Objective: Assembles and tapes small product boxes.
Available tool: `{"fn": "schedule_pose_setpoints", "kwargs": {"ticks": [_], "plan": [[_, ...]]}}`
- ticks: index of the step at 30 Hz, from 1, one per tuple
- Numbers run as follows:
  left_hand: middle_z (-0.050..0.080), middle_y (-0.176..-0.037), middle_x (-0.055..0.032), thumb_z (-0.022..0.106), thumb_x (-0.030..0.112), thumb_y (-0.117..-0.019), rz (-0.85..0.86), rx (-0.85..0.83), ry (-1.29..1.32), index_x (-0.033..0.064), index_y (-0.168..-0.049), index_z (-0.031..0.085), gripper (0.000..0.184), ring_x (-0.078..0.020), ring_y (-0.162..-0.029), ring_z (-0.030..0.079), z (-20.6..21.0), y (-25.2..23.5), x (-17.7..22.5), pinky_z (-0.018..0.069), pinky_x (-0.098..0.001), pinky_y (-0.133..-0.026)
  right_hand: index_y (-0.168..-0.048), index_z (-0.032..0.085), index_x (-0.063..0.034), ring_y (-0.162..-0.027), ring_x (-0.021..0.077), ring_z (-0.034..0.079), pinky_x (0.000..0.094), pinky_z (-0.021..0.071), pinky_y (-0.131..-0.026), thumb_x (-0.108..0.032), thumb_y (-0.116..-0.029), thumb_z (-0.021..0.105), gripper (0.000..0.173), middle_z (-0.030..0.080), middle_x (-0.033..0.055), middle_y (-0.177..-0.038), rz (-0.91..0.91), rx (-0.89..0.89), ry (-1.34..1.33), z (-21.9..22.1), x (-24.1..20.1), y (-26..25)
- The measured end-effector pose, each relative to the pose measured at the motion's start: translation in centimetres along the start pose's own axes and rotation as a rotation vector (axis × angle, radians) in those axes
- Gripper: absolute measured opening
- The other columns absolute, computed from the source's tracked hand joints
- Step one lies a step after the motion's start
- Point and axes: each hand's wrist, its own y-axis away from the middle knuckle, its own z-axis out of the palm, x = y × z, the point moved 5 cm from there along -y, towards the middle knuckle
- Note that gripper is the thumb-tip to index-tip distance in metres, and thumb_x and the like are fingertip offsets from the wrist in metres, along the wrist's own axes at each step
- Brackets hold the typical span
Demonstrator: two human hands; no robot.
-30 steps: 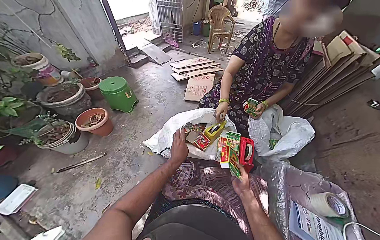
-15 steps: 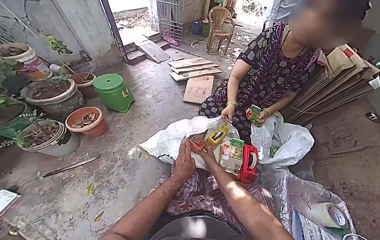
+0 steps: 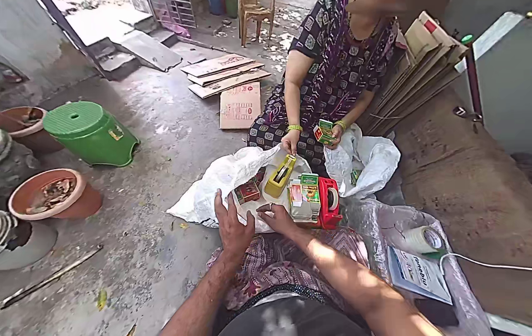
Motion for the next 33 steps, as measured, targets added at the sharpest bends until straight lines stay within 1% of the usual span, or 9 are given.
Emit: {"fn": "schedule_pose_setpoints", "kwargs": {"ticks": [2, 4, 6, 10, 13, 17, 24, 29, 33], "plan": [[0.029, -0.160, -0.0331, 0.070, 0.033, -0.0821, 0.040, 0.015, -0.082, 0.0035, -0.143, 0.057, 0.069, -0.0488, -0.151, 0.025, 0.0, 0.1, 0.6, 0.0310, -0.0589, -0.120, -0.105, 0.078, -0.0134, -0.113, 0.0127, 0.067, 0.0359, 0.0521, -0.103, -0.025, -0.0974, 0.062, 0.021, 0.076, 0.0012, -0.111, -0.054, 0.231, 0.249, -2.9, 1.6, 4.4], [0.031, -0.159, -0.0345, 0.069, 0.036, -0.0843, 0.116, 0.046, -0.121, 0.0106, -0.140, 0.062, 0.062, -0.0533, -0.151, 0.021, -0.3, 0.5, 2.0, 0.0260, -0.0664, -0.117, -0.107, 0.078, -0.0108, -0.122, 0.0223, 0.063, 0.0411, 0.0494, -0.108, -0.021, -0.0947, 0.064, 0.022, 0.072, 0.0065, -0.120, -0.011, 0.405, 0.418, -5.6, 3.5, 7.5], [0.038, -0.156, -0.0328, 0.069, 0.032, -0.0865, 0.225, 0.049, -0.036, 0.0129, -0.134, 0.066, 0.051, -0.0510, -0.149, 0.027, -0.4, 1.2, 4.3, 0.0298, -0.0651, -0.117, -0.115, 0.076, -0.0073, -0.133, 0.0294, 0.055, 0.0453, 0.0432, -0.114, -0.025, -0.0921, 0.067, 0.031, 0.065, 0.0119, -0.135, 0.067, 0.448, 0.550, -7.8, 5.4, 9.1], [0.047, -0.151, -0.0232, 0.072, 0.021, -0.0865, 0.269, -0.242, 0.357, 0.0074, -0.125, 0.070, 0.041, -0.0323, -0.138, 0.051, 1.7, 3.6, 9.2, 0.0504, -0.0471, -0.108, -0.148, 0.054, -0.0098, -0.154, 0.0304, 0.027, 0.0482, 0.0234, -0.126, -0.041, -0.0915, 0.071, 0.067, 0.037, 0.0125, -0.164, 0.255, 0.125, 0.717, -8.8, 7.7, 9.1], [0.057, -0.143, -0.0154, 0.073, 0.015, -0.0848, 0.105, -0.510, 0.665, 0.0034, -0.124, 0.068, 0.042, -0.0195, -0.113, 0.067, 5.2, 6.0, 10.0, 0.0620, -0.0353, -0.085, -0.143, 0.060, -0.0101, -0.149, 0.0272, 0.038, 0.0472, 0.0302, -0.123, -0.028, -0.0982, 0.059, 0.048, 0.050, 0.0091, -0.156, 0.232, 0.091, 0.806, -8.7, 8.0, 8.7], [0.069, -0.124, -0.0089, 0.067, 0.008, -0.0897, -0.046, -0.790, 0.762, 0.0057, -0.129, 0.065, 0.040, -0.0165, -0.089, 0.073, 9.5, 9.5, 7.2, 0.0640, -0.0367, -0.078, -0.134, 0.066, -0.0060, -0.141, 0.0293, 0.049, 0.0478, 0.0389, -0.117, -0.018, -0.1002, 0.053, 0.038, 0.058, 0.0114, -0.148, 0.208, 0.063, 0.883, -8.7, 7.0, 8.5], [0.070, -0.121, -0.0101, 0.067, 0.008, -0.0889, -0.119, -0.947, 0.767, 0.0032, -0.127, 0.066, 0.038, -0.0182, -0.091, 0.072, 11.8, 10.9, 4.9, 0.0626, -0.0382, -0.082, -0.120, 0.070, -0.0020, -0.123, 0.0375, 0.061, 0.0545, 0.0489, -0.104, -0.003, -0.0968, 0.051, 0.030, 0.070, 0.0202, -0.121, 0.218, -0.061, 0.988, -8.9, 5.4, 7.6], [0.072, -0.118, -0.0113, 0.066, 0.007, -0.0889, -0.128, -0.940, 0.764, 0.0015, -0.127, 0.066, 0.038, -0.0191, -0.092, 0.073, 12.2, 10.8, 4.5, 0.0624, -0.0387, -0.083, -0.121, 0.070, -0.0023, -0.127, 0.0345, 0.060, 0.0509, 0.0497, -0.105, -0.003, -0.0980, 0.052, 0.029, 0.066, 0.0175, -0.131, 0.181, 0.002, 1.005, -9.2, 5.4, 7.1], [0.071, -0.120, -0.0127, 0.067, 0.009, -0.0897, -0.107, -0.982, 0.695, 0.0022, -0.127, 0.066, 0.038, -0.0201, -0.092, 0.073, 12.0, 11.0, 4.9, 0.0617, -0.0407, -0.084, -0.118, 0.069, 0.0006, -0.116, 0.0405, 0.065, 0.0575, 0.0539, -0.094, -0.002, -0.0986, 0.051, 0.026, 0.069, 0.0230, -0.119, 0.191, -0.107, 1.074, -8.7, 5.0, 7.1]]}}
